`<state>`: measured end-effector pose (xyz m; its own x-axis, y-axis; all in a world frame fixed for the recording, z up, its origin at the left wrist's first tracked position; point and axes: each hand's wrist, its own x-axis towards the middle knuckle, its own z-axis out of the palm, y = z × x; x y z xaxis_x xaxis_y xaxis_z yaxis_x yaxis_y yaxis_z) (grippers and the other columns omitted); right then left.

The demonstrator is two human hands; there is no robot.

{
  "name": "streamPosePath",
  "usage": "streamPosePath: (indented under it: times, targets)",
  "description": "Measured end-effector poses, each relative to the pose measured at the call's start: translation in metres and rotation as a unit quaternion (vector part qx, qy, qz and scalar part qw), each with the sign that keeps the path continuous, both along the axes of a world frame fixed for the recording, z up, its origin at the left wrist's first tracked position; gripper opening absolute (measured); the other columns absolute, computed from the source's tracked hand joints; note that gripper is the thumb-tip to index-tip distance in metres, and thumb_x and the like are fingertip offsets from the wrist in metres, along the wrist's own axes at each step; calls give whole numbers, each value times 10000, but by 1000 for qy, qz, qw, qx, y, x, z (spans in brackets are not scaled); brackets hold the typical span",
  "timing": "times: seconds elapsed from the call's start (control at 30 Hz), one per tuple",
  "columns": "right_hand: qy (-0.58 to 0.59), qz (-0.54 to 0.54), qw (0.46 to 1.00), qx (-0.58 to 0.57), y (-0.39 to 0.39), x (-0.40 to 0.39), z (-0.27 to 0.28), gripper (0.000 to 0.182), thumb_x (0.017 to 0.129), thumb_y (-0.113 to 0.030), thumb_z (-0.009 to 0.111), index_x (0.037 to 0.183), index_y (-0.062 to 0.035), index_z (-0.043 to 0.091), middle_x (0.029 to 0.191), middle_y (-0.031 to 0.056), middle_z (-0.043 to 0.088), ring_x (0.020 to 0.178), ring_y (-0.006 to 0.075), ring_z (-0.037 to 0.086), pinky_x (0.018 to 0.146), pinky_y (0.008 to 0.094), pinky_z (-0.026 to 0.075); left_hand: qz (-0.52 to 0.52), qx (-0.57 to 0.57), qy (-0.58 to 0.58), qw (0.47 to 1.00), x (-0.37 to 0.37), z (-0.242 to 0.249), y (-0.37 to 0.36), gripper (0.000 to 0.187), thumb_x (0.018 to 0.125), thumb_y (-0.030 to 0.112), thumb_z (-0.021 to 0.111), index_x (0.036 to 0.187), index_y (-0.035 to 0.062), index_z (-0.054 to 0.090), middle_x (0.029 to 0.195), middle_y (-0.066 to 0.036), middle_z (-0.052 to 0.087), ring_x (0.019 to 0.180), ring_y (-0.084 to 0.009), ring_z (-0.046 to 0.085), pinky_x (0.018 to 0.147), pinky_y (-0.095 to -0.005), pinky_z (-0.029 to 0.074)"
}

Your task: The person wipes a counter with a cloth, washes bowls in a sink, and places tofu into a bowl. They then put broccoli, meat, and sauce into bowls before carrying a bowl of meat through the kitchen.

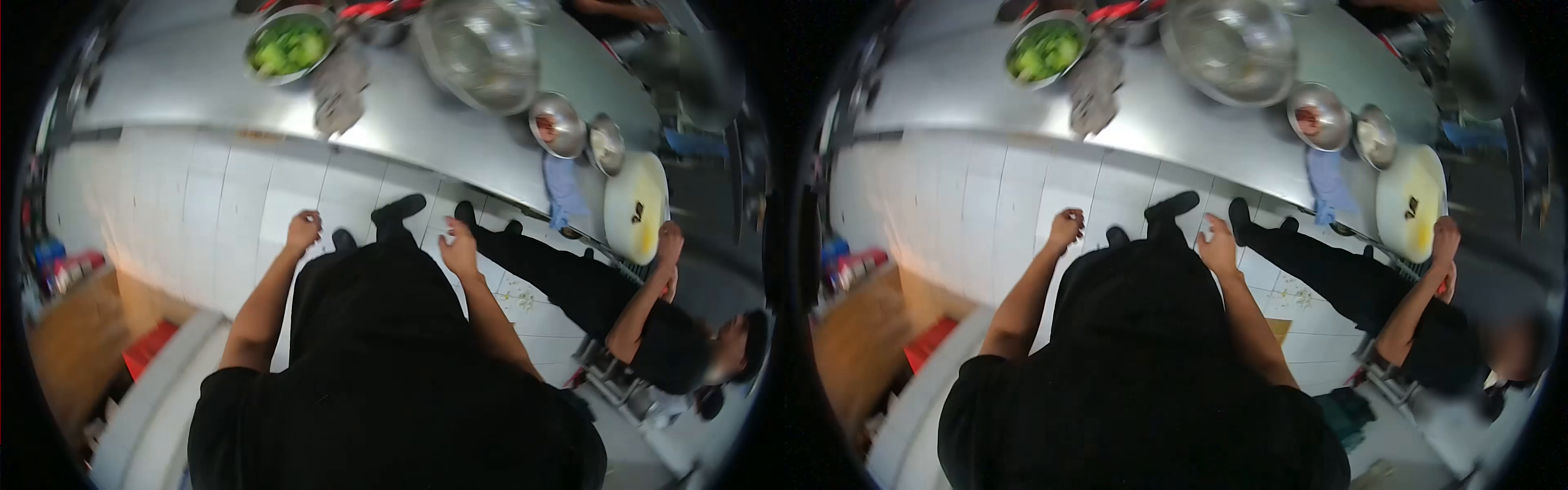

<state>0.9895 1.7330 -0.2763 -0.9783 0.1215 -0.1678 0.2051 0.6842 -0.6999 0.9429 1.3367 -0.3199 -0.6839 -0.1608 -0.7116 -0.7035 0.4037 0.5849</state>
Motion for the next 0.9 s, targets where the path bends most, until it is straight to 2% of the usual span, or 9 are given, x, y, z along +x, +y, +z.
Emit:
streamPosePath:
  times: [0.13, 0.3, 0.37, 0.4, 0.43, 0.5, 0.57, 0.63, 0.9]
  targets:
    - [-222, 172, 956, 86, -26, -7, -39, 342, 809, -200, 658, 1131, -87, 669, 979, 146, 712, 914, 344, 681, 830, 414, 537, 9, -148, -44, 988, 104, -58, -81, 226, 851, 199, 572, 870, 26, 716, 672, -108, 701, 575, -209, 687, 581, -346, 549]
    - [-102, 78, 970, 206, -8, -87, -71, 259, 815, -183, 618, 1043, -102, 711, 923, 171, 719, 898, 349, 696, 822, 433, 547, 129, -101, -208, 964, 238, -43, -111, 299, 871, 284, 618, 826, 0, 699, 600, -103, 665, 507, -205, 660, 539, -332, 535]
    - [-95, 22, 956, 276, 9, -120, -83, 267, 819, -256, 639, 1024, -98, 705, 957, 140, 725, 938, 318, 692, 868, 412, 525, 185, -96, -234, 950, 303, -55, -111, 317, 860, 269, 645, 956, -31, 682, 640, -117, 674, 500, -192, 645, 522, -320, 522]
    - [-131, -2, 967, 220, 62, -138, -147, 264, 830, -273, 629, 1023, -105, 698, 1015, 124, 720, 1001, 296, 676, 911, 408, 498, 218, -107, -217, 945, 338, -65, -105, 347, 853, 238, 656, 1057, -43, 647, 682, -124, 679, 510, -182, 638, 509, -315, 514]
    - [-108, 29, 938, 327, 68, -153, -148, 249, 846, -285, 617, 1006, -108, 690, 1075, 114, 706, 1049, 274, 659, 925, 401, 487, 249, -120, -202, 940, 372, -70, -94, 412, 845, 208, 667, 1158, -54, 612, 725, -132, 684, 520, -172, 630, 496, -310, 505]
    - [-241, -9, 890, 387, 77, -177, -153, 526, 920, -445, 429, 1207, -65, 653, 1235, 164, 652, 1157, 362, 609, 1010, 453, 439, 343, -62, -251, 903, 405, -59, -66, 530, 832, 141, 673, 1309, -37, 523, 792, -123, 678, 556, -154, 619, 489, -299, 494]
    - [-100, 21, 865, 490, 95, -199, -190, 484, 906, -455, 518, 1249, -126, 611, 1241, 167, 640, 1164, 364, 591, 987, 464, 455, 403, -5, -291, 868, 443, -71, -33, 511, 844, 132, 670, 1312, -17, 528, 791, -106, 667, 581, -150, 620, 494, -293, 494]
    - [96, 107, 926, 350, 111, -232, -214, 514, 905, -468, 524, 1257, -105, 613, 1340, 186, 572, 1214, 386, 545, 988, 487, 435, 424, 32, -309, 851, 463, -84, -5, 494, 861, 129, 665, 1317, -5, 529, 801, -96, 663, 599, -146, 620, 497, -289, 492]
    - [58, 47, 975, 210, 31, -273, -205, 438, 907, -376, 550, 1233, -89, 606, 1302, 172, 581, 1173, 361, 568, 956, 456, 470, 310, 54, -233, 920, 401, -90, 64, 415, 947, 152, 600, 1330, 11, 521, 914, -81, 672, 704, -144, 641, 545, -275, 490]
